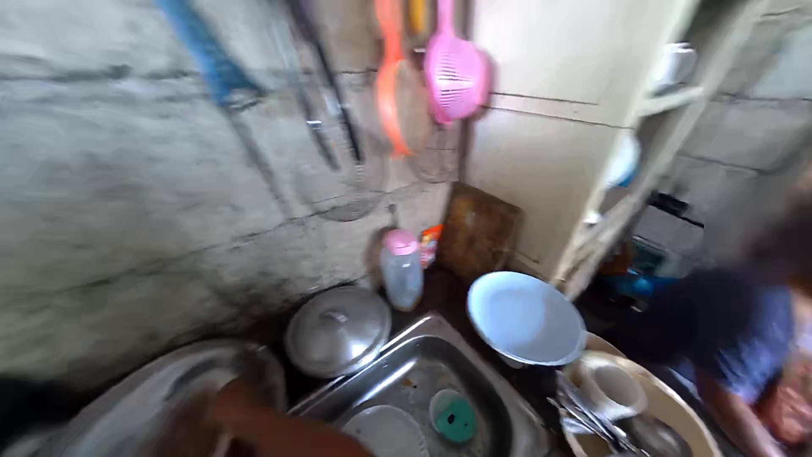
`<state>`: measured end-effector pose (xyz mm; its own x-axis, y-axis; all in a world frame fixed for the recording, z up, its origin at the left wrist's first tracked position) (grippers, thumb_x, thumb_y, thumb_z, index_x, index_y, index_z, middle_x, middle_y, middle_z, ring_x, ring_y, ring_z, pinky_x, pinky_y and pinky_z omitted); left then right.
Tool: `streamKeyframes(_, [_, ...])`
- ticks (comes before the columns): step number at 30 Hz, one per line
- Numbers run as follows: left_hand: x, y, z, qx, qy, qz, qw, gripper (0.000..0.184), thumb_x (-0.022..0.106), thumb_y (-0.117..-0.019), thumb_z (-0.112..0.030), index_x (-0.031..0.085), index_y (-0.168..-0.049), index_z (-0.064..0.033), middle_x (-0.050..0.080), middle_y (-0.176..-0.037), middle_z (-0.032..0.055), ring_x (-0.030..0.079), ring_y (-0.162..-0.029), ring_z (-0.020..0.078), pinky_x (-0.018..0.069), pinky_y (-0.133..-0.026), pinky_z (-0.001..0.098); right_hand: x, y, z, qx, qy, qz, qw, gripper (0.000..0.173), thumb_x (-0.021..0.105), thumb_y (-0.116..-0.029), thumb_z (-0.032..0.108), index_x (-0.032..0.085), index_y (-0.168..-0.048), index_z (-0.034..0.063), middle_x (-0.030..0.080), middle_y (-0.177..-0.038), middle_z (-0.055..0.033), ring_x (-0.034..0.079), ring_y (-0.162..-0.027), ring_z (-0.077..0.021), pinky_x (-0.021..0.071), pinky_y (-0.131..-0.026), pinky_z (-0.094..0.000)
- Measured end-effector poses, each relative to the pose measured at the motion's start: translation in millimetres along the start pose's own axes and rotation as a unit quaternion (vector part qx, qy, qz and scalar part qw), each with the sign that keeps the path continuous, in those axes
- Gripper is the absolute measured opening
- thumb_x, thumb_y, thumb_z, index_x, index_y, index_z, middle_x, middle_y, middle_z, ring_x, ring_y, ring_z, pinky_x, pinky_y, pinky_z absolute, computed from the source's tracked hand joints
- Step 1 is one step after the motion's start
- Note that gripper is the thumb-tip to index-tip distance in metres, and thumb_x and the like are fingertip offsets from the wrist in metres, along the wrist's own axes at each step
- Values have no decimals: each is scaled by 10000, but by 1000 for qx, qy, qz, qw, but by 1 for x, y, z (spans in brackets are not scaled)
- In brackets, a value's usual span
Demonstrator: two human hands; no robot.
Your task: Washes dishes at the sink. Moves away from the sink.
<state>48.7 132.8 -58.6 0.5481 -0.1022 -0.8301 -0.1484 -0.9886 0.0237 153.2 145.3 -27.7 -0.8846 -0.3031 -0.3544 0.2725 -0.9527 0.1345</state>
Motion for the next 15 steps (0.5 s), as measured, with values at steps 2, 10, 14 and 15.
streamKeyframes(2, [3, 11, -25, -45, -81, 40, 995, 508, 389, -1120, -243, 416, -1476, 118, 458, -1485, 352, 453, -1390, 492, 366, -1150, 589, -4, 9, -13, 80, -50, 24, 995, 370, 586, -1032, 118, 596, -1278, -159, 602, -1342, -321, 568, -1290, -402, 429, -1111, -510])
streamKeyframes(10, [21, -21, -10, -81, -53, 22, 995, 531, 405, -1101, -340, 490, -1479, 23, 423, -1559, 265, 387, -1460, 428, 302, -1193, 596, 0, 9, -44, 251, -254, -53, 933, 357, 506, -1051, 60, 504, -1380, -79, 556, -1363, -274, 570, -1212, -360, 481, -1001, -521])
streamKeyframes(14, [8, -10, 7, -118, -16, 0, 993, 588, 332, -1116, -396, 367, -1575, -30, 322, -1646, 196, 270, -1544, 350, 197, -1264, 529, -10, 0, -38, 211, -223, -61, 950, 467, 496, -1025, -11, 401, -1480, -49, 500, -1432, -287, 540, -1282, -376, 478, -1033, -531])
streamKeyframes(15, [0, -4, 18, -173, -3, -10, 985, 614, 315, -1114, -443, 375, -1573, -39, 356, -1631, 190, 313, -1526, 352, 238, -1246, 551, -18, -2, -30, 184, -200, -64, 960, 487, 478, -1029, -16, 376, -1505, -35, 488, -1447, -293, 530, -1302, -383, 473, -1041, -538])
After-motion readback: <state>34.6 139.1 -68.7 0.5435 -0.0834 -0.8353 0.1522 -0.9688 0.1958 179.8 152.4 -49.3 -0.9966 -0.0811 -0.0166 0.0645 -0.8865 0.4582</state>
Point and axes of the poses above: each hand's wrist, its own y-axis away from the middle knuckle, its own x-axis out of the palm, z = x × y, the point moved 9 cm from there along -y, towards the middle knuckle
